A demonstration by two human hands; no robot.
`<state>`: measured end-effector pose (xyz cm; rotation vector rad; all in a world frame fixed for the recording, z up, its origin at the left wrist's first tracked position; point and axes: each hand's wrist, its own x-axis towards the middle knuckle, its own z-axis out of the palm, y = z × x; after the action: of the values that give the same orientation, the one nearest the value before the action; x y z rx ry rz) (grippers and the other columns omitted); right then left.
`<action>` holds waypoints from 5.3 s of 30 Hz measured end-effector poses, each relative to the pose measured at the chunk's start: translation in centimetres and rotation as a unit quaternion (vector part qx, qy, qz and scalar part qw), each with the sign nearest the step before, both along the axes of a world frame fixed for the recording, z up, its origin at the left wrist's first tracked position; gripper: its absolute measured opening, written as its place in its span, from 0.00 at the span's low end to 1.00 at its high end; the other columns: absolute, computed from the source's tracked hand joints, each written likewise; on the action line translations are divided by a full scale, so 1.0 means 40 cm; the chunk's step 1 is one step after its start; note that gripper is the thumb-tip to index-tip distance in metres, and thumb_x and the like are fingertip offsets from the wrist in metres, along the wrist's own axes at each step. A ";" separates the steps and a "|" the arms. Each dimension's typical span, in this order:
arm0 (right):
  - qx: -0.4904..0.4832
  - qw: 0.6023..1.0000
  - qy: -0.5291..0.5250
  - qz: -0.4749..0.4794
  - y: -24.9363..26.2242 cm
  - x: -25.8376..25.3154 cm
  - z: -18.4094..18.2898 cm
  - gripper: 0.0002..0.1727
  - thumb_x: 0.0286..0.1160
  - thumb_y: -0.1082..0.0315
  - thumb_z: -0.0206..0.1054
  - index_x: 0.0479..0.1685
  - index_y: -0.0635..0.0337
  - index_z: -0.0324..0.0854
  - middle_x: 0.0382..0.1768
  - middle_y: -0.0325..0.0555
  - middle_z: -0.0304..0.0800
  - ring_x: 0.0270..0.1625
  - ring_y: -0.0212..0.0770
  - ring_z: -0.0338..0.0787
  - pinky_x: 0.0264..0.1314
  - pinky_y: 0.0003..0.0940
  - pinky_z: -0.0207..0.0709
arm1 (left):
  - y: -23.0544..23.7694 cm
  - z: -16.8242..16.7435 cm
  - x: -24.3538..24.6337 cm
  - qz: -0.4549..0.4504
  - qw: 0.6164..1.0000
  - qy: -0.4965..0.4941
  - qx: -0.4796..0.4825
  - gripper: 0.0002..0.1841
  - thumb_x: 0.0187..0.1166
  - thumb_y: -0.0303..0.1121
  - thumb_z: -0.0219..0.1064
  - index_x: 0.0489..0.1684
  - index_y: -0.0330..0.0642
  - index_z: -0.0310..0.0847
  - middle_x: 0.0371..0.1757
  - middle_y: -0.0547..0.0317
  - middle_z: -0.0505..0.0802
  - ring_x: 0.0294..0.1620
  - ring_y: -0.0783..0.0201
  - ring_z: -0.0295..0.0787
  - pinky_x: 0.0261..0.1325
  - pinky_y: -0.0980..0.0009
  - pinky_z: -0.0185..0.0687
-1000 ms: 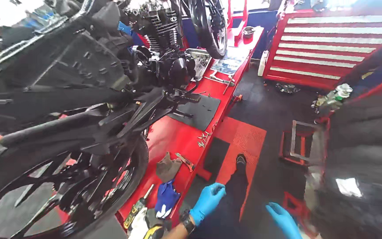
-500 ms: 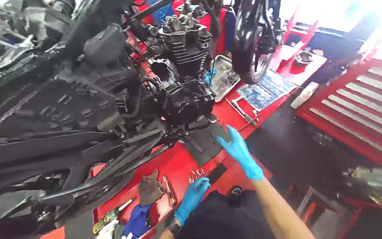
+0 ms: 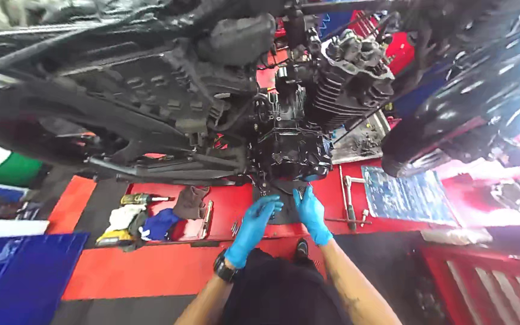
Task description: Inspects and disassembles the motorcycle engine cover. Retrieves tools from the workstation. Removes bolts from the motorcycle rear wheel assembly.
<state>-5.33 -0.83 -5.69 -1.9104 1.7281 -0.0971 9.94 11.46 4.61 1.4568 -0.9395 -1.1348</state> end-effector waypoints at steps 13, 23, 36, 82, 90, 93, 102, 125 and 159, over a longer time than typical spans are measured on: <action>0.022 0.999 0.012 0.035 -0.017 -0.016 0.019 0.39 0.82 0.36 0.56 0.80 0.59 0.69 0.47 0.59 0.94 0.50 0.61 0.95 0.49 0.64 0.85 | -0.112 -0.079 -0.124 0.024 0.989 -0.136 0.042 0.20 0.88 0.43 0.59 0.68 0.41 0.85 0.62 0.55 0.93 0.64 0.67 0.90 0.74 0.63 0.82; 0.035 0.998 0.039 0.019 -0.013 -0.014 0.045 0.40 0.83 0.33 0.53 0.82 0.55 0.67 0.49 0.57 0.94 0.53 0.59 0.95 0.52 0.62 0.84 | -0.130 -0.062 -0.117 0.074 0.996 -0.006 0.047 0.21 0.88 0.42 0.60 0.71 0.39 0.81 0.63 0.52 0.92 0.64 0.67 0.89 0.73 0.65 0.81; 0.067 0.977 -0.151 0.133 -0.094 -0.135 0.123 0.48 0.75 0.34 0.65 0.86 0.60 0.63 0.66 0.55 0.88 0.64 0.49 0.92 0.68 0.55 0.83 | -0.108 -0.017 -0.079 0.306 0.944 0.113 -0.057 0.21 0.91 0.34 0.53 0.74 0.26 0.73 0.64 0.42 0.90 0.63 0.58 0.89 0.70 0.61 0.83; 0.217 0.700 -0.679 -0.043 -0.266 -0.072 0.209 0.37 0.83 0.31 0.49 0.84 0.41 0.65 0.69 0.44 0.83 0.69 0.44 0.85 0.66 0.53 0.84 | -0.366 -0.053 -0.071 0.472 0.784 0.394 -0.086 0.30 0.90 0.58 0.49 0.86 0.55 0.66 0.81 0.58 0.80 0.81 0.58 0.75 0.77 0.46 0.75; 0.223 0.695 -0.682 -0.034 -0.267 -0.083 0.197 0.36 0.83 0.30 0.49 0.82 0.40 0.67 0.68 0.43 0.84 0.68 0.44 0.86 0.64 0.52 0.85 | -0.365 -0.069 -0.065 0.463 0.788 0.395 -0.087 0.30 0.90 0.59 0.48 0.84 0.52 0.68 0.76 0.56 0.84 0.76 0.57 0.80 0.73 0.47 0.79; 0.216 0.697 -0.683 -0.039 -0.264 -0.078 0.210 0.34 0.84 0.32 0.49 0.81 0.41 0.68 0.66 0.43 0.85 0.67 0.43 0.87 0.63 0.51 0.86 | -0.367 -0.068 -0.054 0.467 0.782 0.405 -0.077 0.30 0.90 0.58 0.49 0.84 0.51 0.68 0.78 0.56 0.82 0.78 0.57 0.78 0.75 0.47 0.77; 0.184 0.720 -0.669 -0.022 -0.260 -0.077 0.225 0.34 0.87 0.34 0.47 0.85 0.41 0.64 0.70 0.43 0.83 0.70 0.43 0.85 0.65 0.52 0.85 | -0.360 -0.083 -0.090 0.473 0.764 0.417 -0.137 0.35 0.91 0.63 0.37 0.87 0.51 0.63 0.80 0.54 0.80 0.79 0.56 0.76 0.76 0.48 0.75; 0.222 0.731 -0.645 -0.021 -0.257 -0.082 0.240 0.38 0.80 0.25 0.44 0.79 0.36 0.70 0.66 0.41 0.86 0.67 0.43 0.87 0.62 0.55 0.86 | -0.380 -0.159 -0.141 0.479 0.709 0.455 -0.247 0.29 0.96 0.49 0.37 0.81 0.35 0.66 0.75 0.46 0.81 0.77 0.60 0.76 0.80 0.60 0.72; 0.241 0.726 -0.643 -0.013 -0.248 -0.089 0.273 0.34 0.83 0.30 0.46 0.78 0.37 0.72 0.67 0.42 0.87 0.68 0.45 0.87 0.61 0.58 0.86 | -0.346 -0.161 -0.155 0.441 0.708 0.489 -0.255 0.27 0.96 0.46 0.39 0.76 0.35 0.71 0.68 0.46 0.86 0.69 0.58 0.82 0.73 0.57 0.79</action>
<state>-8.90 -10.73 5.22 -0.9017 0.6610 -0.7163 3.74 -2.40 -1.81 0.4944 0.2469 -0.6284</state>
